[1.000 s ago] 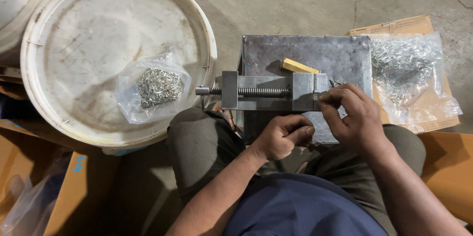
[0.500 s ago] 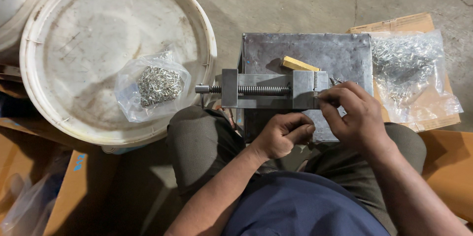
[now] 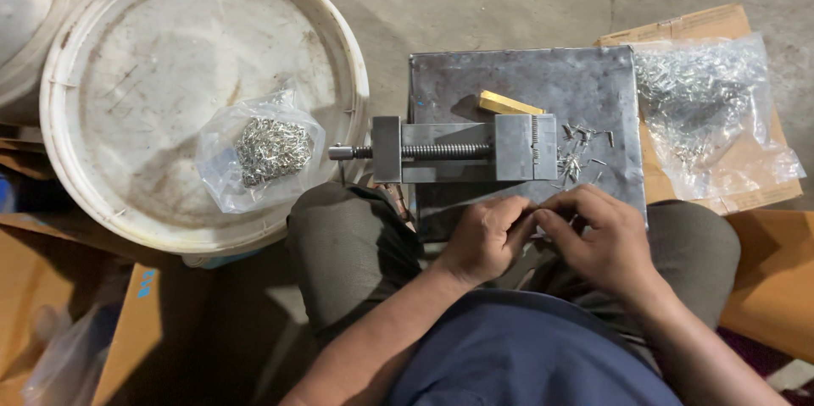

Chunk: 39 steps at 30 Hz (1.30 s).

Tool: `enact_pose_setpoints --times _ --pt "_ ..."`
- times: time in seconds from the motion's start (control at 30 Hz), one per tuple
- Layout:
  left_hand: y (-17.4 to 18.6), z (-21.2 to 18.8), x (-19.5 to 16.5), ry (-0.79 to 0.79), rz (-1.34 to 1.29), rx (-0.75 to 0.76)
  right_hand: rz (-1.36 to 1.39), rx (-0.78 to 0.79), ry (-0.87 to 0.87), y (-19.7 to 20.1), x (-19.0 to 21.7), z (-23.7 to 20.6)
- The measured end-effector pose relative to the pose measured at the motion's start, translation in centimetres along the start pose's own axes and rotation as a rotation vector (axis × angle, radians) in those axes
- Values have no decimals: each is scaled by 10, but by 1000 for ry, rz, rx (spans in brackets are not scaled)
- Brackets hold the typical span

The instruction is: The person picks up metal pins from a bag and a pile, and sorts them onto a metal plate next to a vise.

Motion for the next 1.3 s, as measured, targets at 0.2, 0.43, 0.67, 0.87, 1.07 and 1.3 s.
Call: enact_pose_setpoints --times 0.2,0.43,0.67,0.87,1.07,1.3 --pt "-1 0 -3 -60 74 -25 212 101 -39 -7 -15 -2" --pt "3 -6 12 166 -145 -28 79 -165 203 23 5 15" --pt "2 -5 16 246 -232 -2 -97 -135 320 32 30 41" --pt "1 -6 19 250 -297 -10 -132 -124 350 30 34 42" --pt "1 -5 20 268 -284 11 -184 -115 355 25 34 43" --pt "4 -1 15 249 -222 4 -69 -215 225 31 3 30"
Point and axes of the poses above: each hand's wrist, its own z-axis towards the middle knuckle, its own y-axis out of the back of the hand, x = y × z, the point moved 7 cm from there along z, towards the middle knuckle, and after that the axes turned 6 degrees about -z, right-handed, at the moved point
